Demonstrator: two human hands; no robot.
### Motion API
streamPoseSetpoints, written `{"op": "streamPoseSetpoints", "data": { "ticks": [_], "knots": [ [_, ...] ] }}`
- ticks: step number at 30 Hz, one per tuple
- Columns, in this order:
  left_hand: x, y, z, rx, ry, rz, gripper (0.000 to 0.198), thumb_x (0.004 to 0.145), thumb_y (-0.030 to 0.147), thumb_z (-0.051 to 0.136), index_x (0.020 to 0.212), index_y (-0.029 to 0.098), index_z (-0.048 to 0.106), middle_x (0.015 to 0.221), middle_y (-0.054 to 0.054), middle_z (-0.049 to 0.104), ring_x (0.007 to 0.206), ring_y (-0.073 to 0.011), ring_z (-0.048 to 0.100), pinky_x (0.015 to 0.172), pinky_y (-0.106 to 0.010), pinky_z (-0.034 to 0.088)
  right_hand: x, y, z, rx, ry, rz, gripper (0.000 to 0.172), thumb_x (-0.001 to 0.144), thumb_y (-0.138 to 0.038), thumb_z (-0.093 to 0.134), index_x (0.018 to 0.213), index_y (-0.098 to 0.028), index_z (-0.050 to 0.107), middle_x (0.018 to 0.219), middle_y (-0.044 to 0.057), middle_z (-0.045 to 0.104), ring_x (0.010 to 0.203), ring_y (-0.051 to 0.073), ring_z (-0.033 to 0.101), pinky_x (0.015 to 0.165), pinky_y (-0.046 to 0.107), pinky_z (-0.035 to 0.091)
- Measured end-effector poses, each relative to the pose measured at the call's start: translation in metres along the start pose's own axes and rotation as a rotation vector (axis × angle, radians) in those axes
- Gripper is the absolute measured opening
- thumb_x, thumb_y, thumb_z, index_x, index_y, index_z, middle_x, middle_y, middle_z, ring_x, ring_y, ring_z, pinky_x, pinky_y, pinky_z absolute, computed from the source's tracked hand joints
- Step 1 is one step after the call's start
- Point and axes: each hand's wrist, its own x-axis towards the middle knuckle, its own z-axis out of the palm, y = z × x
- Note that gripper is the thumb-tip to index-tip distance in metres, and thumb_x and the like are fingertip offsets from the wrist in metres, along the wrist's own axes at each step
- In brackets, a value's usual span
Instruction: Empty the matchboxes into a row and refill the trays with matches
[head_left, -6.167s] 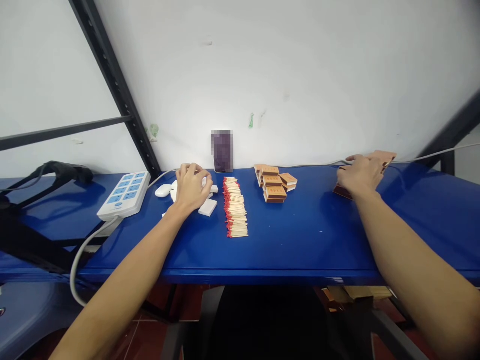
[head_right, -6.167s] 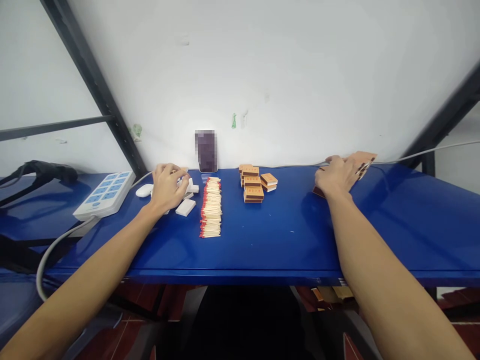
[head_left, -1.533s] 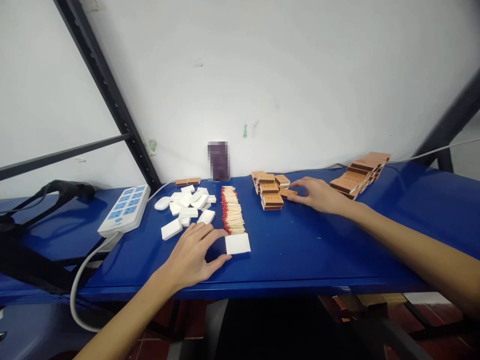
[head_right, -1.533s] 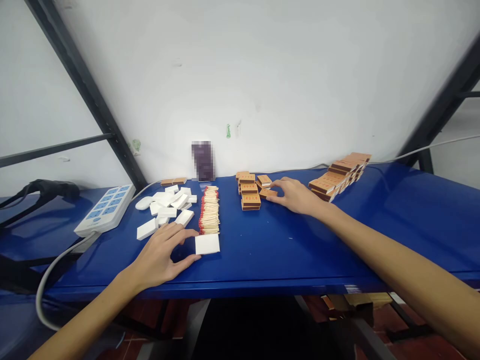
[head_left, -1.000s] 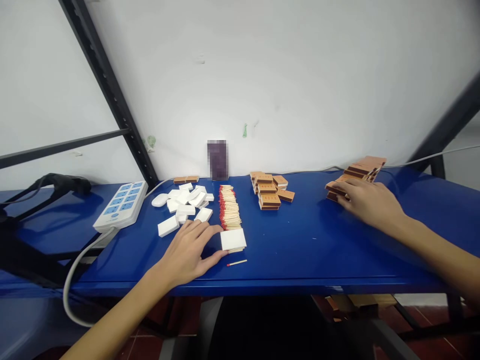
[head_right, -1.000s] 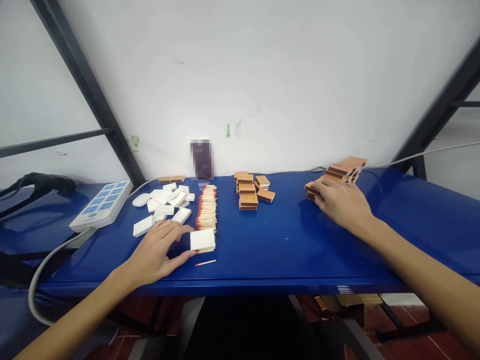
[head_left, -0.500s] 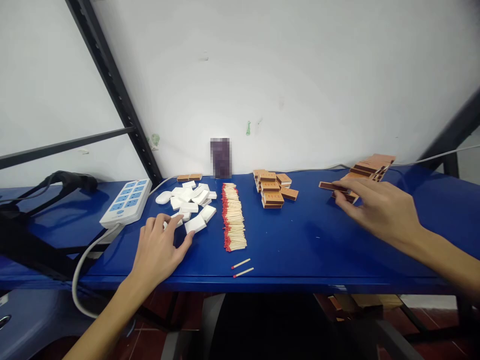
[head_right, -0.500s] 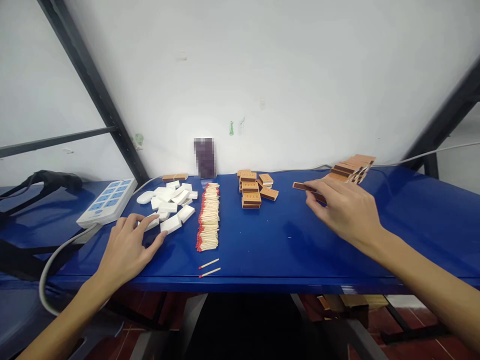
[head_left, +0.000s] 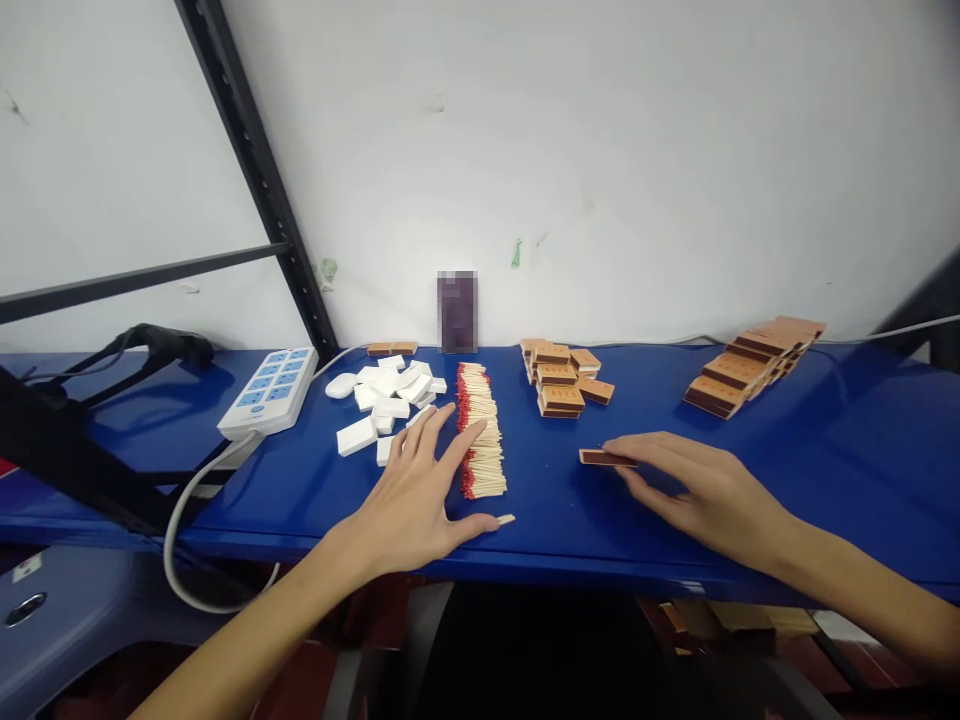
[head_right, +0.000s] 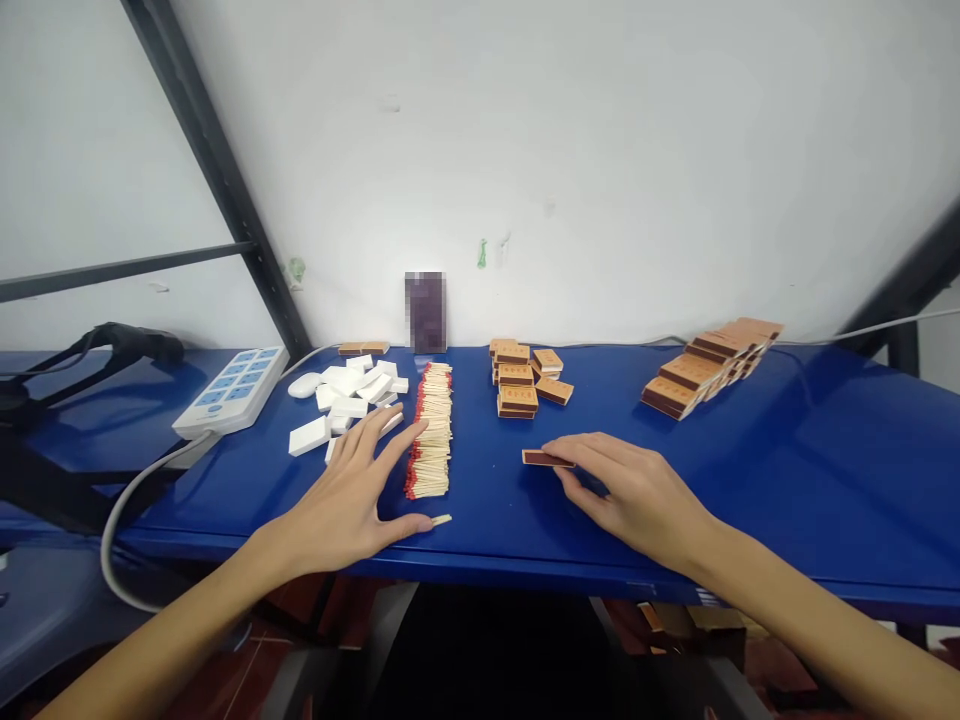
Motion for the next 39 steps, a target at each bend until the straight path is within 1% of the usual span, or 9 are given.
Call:
{"op": "streamPoseSetpoints", "data": {
  "ticks": [8, 14, 18, 22, 26, 29, 32, 35, 39],
  "knots": [
    [0.004, -0.004, -0.004, 0.070, 0.172, 0.101, 0.060, 0.092, 0.048, 0.059, 0.146, 0.029, 0.042, 0.155, -0.012, 0.033, 0.146, -0.0365, 0.026, 0.115, -0.059, 0.032, -0.004, -0.004, 0.006, 0.081, -0.141, 0.075, 0.026, 0.093, -0.022, 0.055, 0.115, -0.027, 0.067, 0.110, 0.005, 0.072, 0.102, 0.021, 0.069, 0.084, 0.033, 0.060],
    [0.003, -0.006, -0.005, 0.069, 0.059, 0.158, 0.078, 0.082, 0.060, 0.068, 0.149, 0.029, 0.039, 0.156, -0.015, 0.033, 0.145, -0.0414, 0.026, 0.112, -0.064, 0.032, 0.001, -0.004, 0.007, 0.014, -0.180, 0.264, 0.038, 0.089, -0.042, 0.062, 0.123, -0.025, 0.065, 0.121, 0.010, 0.067, 0.107, 0.028, 0.066, 0.090, 0.045, 0.057],
    [0.009, -0.012, 0.000, 0.107, 0.106, 0.153, 0.068, 0.088, 0.054, 0.064, 0.147, 0.029, 0.042, 0.155, -0.015, 0.034, 0.146, -0.0388, 0.026, 0.113, -0.062, 0.032, 0.012, -0.004, 0.008, 0.143, -0.271, 0.376, 0.035, 0.090, -0.045, 0.060, 0.118, -0.026, 0.067, 0.107, 0.006, 0.071, 0.089, 0.023, 0.069, 0.076, 0.039, 0.059],
    [0.012, -0.015, 0.004, 0.101, 0.155, 0.173, 0.065, 0.087, 0.055, 0.065, 0.143, 0.028, 0.046, 0.151, -0.014, 0.040, 0.144, -0.0375, 0.029, 0.113, -0.058, 0.033, 0.023, -0.008, 0.010, 0.228, -0.217, 0.429, 0.030, 0.085, -0.044, 0.066, 0.109, -0.026, 0.071, 0.103, 0.005, 0.071, 0.078, 0.020, 0.067, 0.070, 0.037, 0.058],
    [0.009, -0.013, 0.004, 0.030, 0.239, 0.173, 0.054, 0.090, 0.050, 0.063, 0.137, 0.024, 0.053, 0.146, -0.013, 0.046, 0.139, -0.0338, 0.037, 0.111, -0.053, 0.035, 0.030, -0.016, 0.013, 0.309, -0.138, 0.404, 0.029, 0.084, -0.038, 0.068, 0.109, -0.025, 0.071, 0.109, 0.006, 0.070, 0.089, 0.021, 0.068, 0.079, 0.038, 0.059],
    [0.011, -0.008, 0.000, -0.047, 0.329, 0.142, 0.035, 0.093, 0.038, 0.060, 0.123, 0.021, 0.061, 0.133, -0.011, 0.059, 0.125, -0.0291, 0.053, 0.102, -0.048, 0.040, 0.038, -0.022, 0.015, 0.323, -0.091, 0.349, 0.027, 0.084, -0.033, 0.067, 0.109, -0.025, 0.070, 0.110, 0.006, 0.070, 0.093, 0.022, 0.068, 0.081, 0.038, 0.059],
    [0.020, -0.006, -0.005, -0.161, 0.421, 0.075, 0.019, 0.094, 0.033, 0.057, 0.105, 0.021, 0.067, 0.097, -0.003, 0.073, 0.088, -0.0204, 0.068, 0.091, -0.044, 0.043, 0.050, -0.028, 0.019, 0.289, -0.038, 0.293, 0.026, 0.083, -0.029, 0.068, 0.109, -0.024, 0.068, 0.108, 0.007, 0.070, 0.094, 0.023, 0.067, 0.082, 0.041, 0.058],
    [0.034, -0.007, -0.010, -0.342, 0.451, 0.030, 0.018, 0.093, 0.034, 0.056, 0.096, 0.020, 0.068, 0.080, 0.001, 0.072, 0.064, -0.0135, 0.064, 0.076, -0.035, 0.048, 0.065, -0.033, 0.026, 0.263, 0.005, 0.254, 0.026, 0.082, -0.026, 0.069, 0.108, -0.023, 0.066, 0.107, 0.007, 0.069, 0.098, 0.025, 0.066, 0.084, 0.043, 0.056],
    [0.037, -0.009, -0.015, -0.457, 0.378, 0.064, 0.023, 0.093, 0.035, 0.054, 0.107, 0.019, 0.064, 0.085, -0.001, 0.069, 0.066, -0.0132, 0.061, 0.064, -0.029, 0.049, 0.081, -0.040, 0.035, 0.285, 0.010, 0.225, 0.026, 0.081, -0.020, 0.066, 0.106, -0.023, 0.061, 0.106, 0.007, 0.067, 0.095, 0.024, 0.065, 0.081, 0.041, 0.055]
  ]
}}
